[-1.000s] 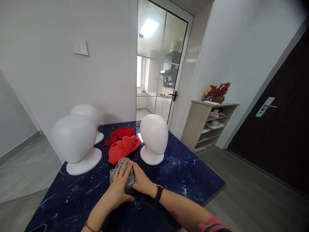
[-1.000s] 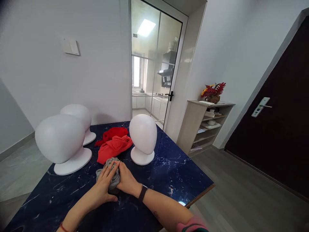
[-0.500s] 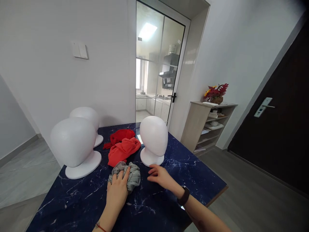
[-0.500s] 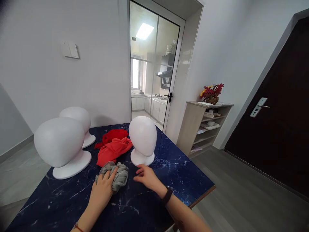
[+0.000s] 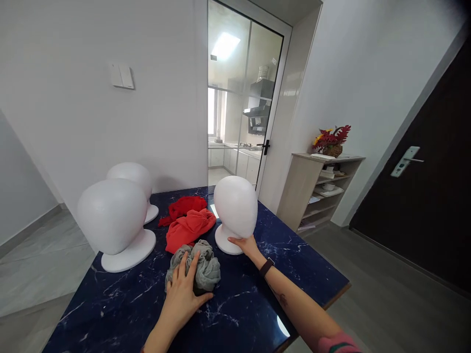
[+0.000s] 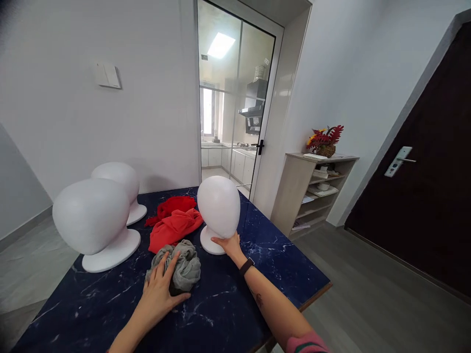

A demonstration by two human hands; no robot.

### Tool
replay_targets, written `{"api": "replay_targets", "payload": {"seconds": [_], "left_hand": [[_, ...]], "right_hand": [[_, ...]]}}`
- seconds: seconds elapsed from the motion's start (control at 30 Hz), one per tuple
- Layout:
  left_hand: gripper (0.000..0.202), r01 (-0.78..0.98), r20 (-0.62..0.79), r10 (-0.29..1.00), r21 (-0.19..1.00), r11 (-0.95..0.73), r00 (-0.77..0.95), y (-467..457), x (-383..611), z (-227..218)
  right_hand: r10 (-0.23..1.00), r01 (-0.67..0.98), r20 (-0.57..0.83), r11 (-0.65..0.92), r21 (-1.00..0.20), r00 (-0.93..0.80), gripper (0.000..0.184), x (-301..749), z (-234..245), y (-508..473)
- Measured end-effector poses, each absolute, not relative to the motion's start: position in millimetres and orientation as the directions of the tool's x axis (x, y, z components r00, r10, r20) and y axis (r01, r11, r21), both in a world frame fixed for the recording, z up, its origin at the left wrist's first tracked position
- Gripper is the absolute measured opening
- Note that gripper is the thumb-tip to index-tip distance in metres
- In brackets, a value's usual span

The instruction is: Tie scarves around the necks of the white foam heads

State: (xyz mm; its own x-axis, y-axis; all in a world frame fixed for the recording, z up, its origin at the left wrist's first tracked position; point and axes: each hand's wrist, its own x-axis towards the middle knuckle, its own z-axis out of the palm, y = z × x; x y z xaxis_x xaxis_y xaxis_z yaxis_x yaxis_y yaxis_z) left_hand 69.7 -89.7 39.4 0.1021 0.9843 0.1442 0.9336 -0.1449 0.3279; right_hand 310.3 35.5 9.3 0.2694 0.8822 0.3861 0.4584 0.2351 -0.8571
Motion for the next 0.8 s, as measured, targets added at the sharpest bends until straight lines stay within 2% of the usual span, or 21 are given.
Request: {"api": "replay_targets", "payload": {"seconds": [0.07, 0.13, 0.27, 0.33, 0.4, 0.47, 0.6, 0.67, 0.8], "left_hand": [[0.084, 0.928, 0.031, 0.986, 0.333, -0.166, 0.165, -90.7, 66.0, 43.7], [0.072, 0.94, -0.014, 0.982, 0.293, -0.176, 0.188, -90.8, 65.8, 45.4], [0.065, 0.972, 0.116, 0.982, 0.162, -0.169, 0.152, -91.9, 79.0, 40.3], [0.064, 0.975, 0.195, 0.972, 0.149, -0.163, 0.133, -93.8, 88.0, 38.2], [0.063, 0.967, 0.209, 0.97, 0.196, -0.162, 0.12, -96.2, 93.4, 40.1], [0.068, 0.945, 0.16, 0.979, 0.279, -0.169, 0.127, -98.9, 92.3, 47.4], [0.08, 0.871, 0.061, 0.975, 0.44, -0.219, 0.214, -108.3, 73.3, 74.0], [0.081, 0.82, 0.106, 0.967, 0.512, -0.254, 0.233, -117.5, 62.1, 88.5], [0.085, 0.684, 0.339, 0.929, 0.644, -0.342, 0.145, -147.5, 50.6, 104.9]], "right_hand": [[0.9, 0.458, 0.351, 0.206, -0.865, 0.258, 0.069, 310.3, 8.0, 34.9], [0.909, 0.441, 0.34, 0.209, -0.873, 0.243, 0.067, 311.5, 10.1, 32.9], [0.902, 0.316, 0.373, 0.298, -0.901, 0.215, 0.067, 312.0, 21.0, 25.7], [0.887, 0.263, 0.389, 0.325, -0.909, 0.248, 0.064, 311.4, 28.2, 20.0], [0.86, 0.247, 0.395, 0.327, -0.912, 0.322, 0.065, 311.4, 36.1, 13.2], [0.83, 0.265, 0.408, 0.325, -0.908, 0.38, 0.067, 312.2, 44.0, 5.0], [0.801, 0.35, 0.456, 0.329, -0.877, 0.388, 0.067, 310.3, 57.3, -17.4], [0.815, 0.364, 0.443, 0.31, -0.878, 0.374, 0.065, 303.1, 61.7, -32.5], [0.902, 0.293, 0.374, 0.306, -0.906, 0.214, 0.06, 268.0, 66.8, -66.6]]}}
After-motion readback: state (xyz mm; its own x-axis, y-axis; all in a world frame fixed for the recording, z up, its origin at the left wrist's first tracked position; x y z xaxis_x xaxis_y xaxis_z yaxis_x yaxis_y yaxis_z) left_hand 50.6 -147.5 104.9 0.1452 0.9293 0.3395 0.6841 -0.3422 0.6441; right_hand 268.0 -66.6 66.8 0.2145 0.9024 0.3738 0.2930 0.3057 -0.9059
